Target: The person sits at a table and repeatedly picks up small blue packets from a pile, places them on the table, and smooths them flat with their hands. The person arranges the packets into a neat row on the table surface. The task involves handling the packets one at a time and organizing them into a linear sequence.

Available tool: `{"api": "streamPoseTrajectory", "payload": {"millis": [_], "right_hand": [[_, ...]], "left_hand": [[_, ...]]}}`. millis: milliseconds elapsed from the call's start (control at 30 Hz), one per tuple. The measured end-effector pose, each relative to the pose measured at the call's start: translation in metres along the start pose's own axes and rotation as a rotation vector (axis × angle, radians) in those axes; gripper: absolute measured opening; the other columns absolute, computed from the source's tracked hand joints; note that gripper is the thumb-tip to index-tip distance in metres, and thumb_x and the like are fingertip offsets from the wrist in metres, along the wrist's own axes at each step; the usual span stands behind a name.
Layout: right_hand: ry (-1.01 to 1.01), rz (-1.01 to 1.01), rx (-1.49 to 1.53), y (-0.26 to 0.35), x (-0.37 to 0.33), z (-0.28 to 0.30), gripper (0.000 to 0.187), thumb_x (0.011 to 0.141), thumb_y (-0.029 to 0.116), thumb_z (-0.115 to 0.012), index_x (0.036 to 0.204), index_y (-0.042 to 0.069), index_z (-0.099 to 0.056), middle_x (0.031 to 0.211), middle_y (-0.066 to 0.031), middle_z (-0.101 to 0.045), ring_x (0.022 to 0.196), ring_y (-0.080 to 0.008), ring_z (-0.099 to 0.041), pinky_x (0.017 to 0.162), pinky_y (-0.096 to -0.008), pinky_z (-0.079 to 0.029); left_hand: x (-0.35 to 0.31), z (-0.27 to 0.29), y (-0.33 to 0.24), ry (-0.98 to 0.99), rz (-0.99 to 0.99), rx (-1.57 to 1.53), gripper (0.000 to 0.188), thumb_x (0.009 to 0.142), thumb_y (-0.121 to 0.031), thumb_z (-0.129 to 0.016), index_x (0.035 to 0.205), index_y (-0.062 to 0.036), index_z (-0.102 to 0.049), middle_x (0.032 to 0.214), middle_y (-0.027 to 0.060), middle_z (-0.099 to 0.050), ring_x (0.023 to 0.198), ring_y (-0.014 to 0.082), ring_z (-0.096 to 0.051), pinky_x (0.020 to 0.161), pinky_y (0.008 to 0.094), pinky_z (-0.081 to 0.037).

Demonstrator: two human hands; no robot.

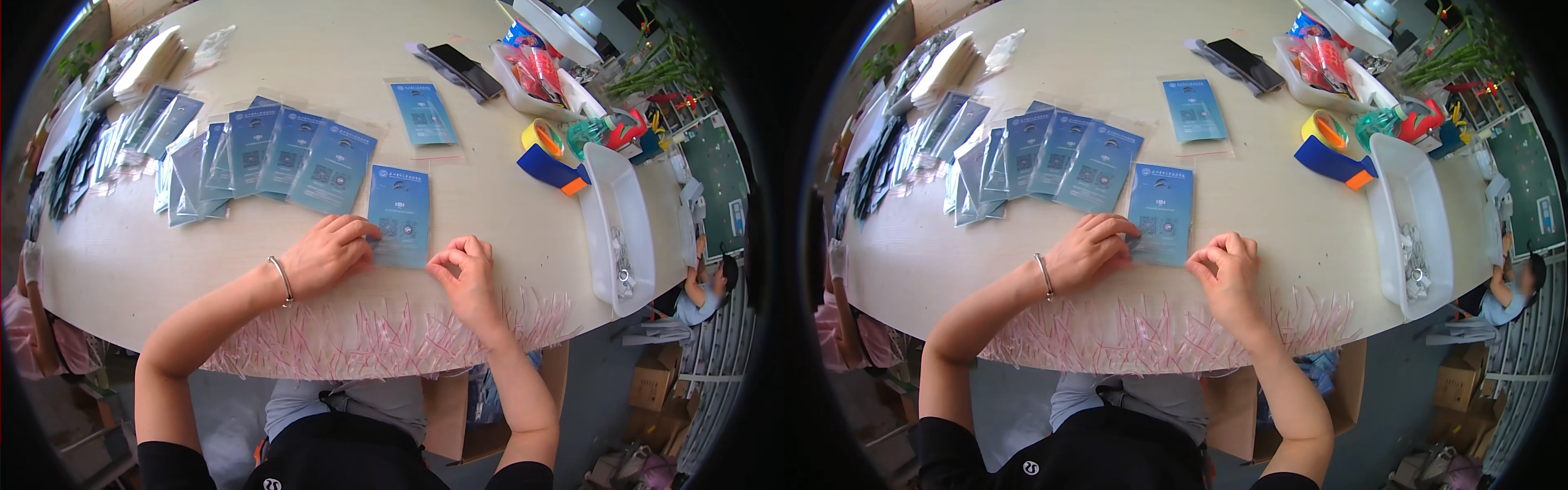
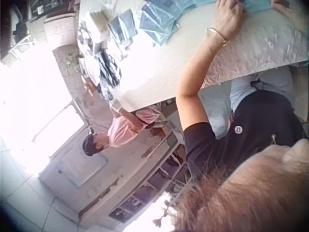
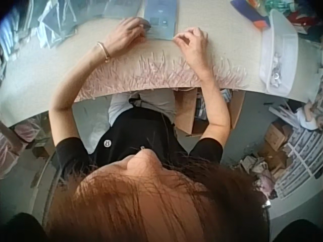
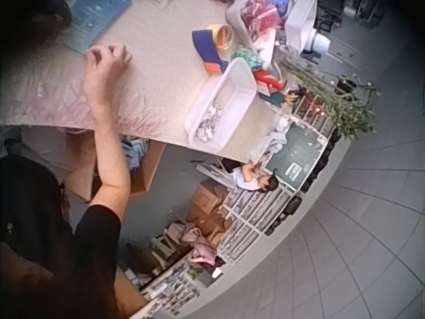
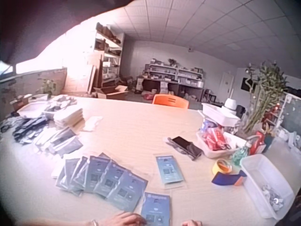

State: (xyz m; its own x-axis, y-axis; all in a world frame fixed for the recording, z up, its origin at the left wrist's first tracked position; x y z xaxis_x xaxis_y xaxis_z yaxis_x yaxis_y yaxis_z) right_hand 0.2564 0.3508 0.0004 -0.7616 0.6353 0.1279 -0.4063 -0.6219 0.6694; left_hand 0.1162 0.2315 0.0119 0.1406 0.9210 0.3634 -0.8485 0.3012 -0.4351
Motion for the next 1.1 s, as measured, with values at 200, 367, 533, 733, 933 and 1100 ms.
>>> {"api": "streamPoseTrajectory", "payload": {"millis": [200,367,533,733,933,1100], "right_hand": [[0.006,-0.013,-0.035,0.003,-0.004,-0.001,0.011,0.076,0.016,-0.078,0.079,0.008,-0.072,0.097,-0.0042,-0.054,0.103,-0.0255,-0.045,0.092,-0.0391,-0.037],[-0.028,-0.060,-0.007,0.003,-0.007,0.001,0.012,0.076,0.016,-0.078,0.077,0.006,-0.071,0.097,-0.0047,-0.055,0.103,-0.0258,-0.045,0.093,-0.0397,-0.038],[-0.037,-0.072,-0.007,-0.004,-0.007,0.001,0.010,0.076,0.012,-0.076,0.077,0.005,-0.069,0.099,-0.0057,-0.055,0.103,-0.0262,-0.045,0.093,-0.0398,-0.038],[-0.057,-0.075,0.011,-0.005,-0.010,0.005,0.009,0.075,0.007,-0.075,0.082,0.007,-0.069,0.101,-0.0052,-0.054,0.105,-0.0257,-0.045,0.095,-0.0391,-0.038],[0.009,-0.097,0.049,0.004,-0.009,0.007,0.015,0.072,0.009,-0.079,0.084,0.008,-0.070,0.102,-0.0039,-0.053,0.106,-0.0248,-0.045,0.098,-0.0385,-0.037],[-0.007,-0.027,-0.027,0.001,-0.010,0.003,0.016,0.075,0.015,-0.078,0.085,0.008,-0.069,0.102,-0.0036,-0.054,0.105,-0.0252,-0.045,0.094,-0.0397,-0.037]], "left_hand": [[-0.007,-0.004,-0.002,0.020,0.088,-0.032,0.015,0.078,-0.009,-0.069,0.086,-0.0033,-0.058,0.117,0.0119,-0.055,0.108,0.0312,-0.053,0.093,0.0411,-0.043],[-0.008,-0.004,0.003,0.017,0.201,-0.020,0.015,0.082,-0.015,-0.067,0.084,-0.0014,-0.061,0.122,0.0100,-0.051,0.112,0.0285,-0.049,0.095,0.0392,-0.041],[-0.009,0.000,0.004,-0.055,0.217,-0.056,0.014,0.077,-0.009,-0.071,0.083,-0.0019,-0.060,0.118,0.0120,-0.053,0.107,0.0319,-0.051,0.094,0.0409,-0.041],[-0.008,0.000,0.003,-0.098,0.205,-0.053,0.017,0.072,-0.006,-0.073,0.082,-0.0025,-0.059,0.116,0.0122,-0.055,0.104,0.0323,-0.052,0.093,0.0411,-0.042],[-0.008,0.000,0.004,-0.091,0.217,-0.070,0.017,0.072,-0.007,-0.073,0.081,-0.0029,-0.059,0.116,0.0113,-0.056,0.105,0.0319,-0.052,0.093,0.0408,-0.041],[-0.007,0.001,0.004,-0.100,0.217,-0.079,0.016,0.073,-0.007,-0.073,0.081,-0.0029,-0.059,0.116,0.0113,-0.056,0.105,0.0316,-0.052,0.093,0.0405,-0.041]]}}
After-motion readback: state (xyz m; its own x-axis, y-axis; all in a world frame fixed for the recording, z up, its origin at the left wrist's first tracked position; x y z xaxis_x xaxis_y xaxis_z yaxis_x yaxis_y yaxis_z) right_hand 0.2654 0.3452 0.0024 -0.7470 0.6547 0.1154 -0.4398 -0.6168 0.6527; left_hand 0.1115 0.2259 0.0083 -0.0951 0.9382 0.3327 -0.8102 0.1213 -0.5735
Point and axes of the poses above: each hand's wrist, its own x-axis towards the middle knuckle, its own z-axis out of the back of the hand, y = z × x, the point moved 9 cm from there along x, towards the middle knuckle
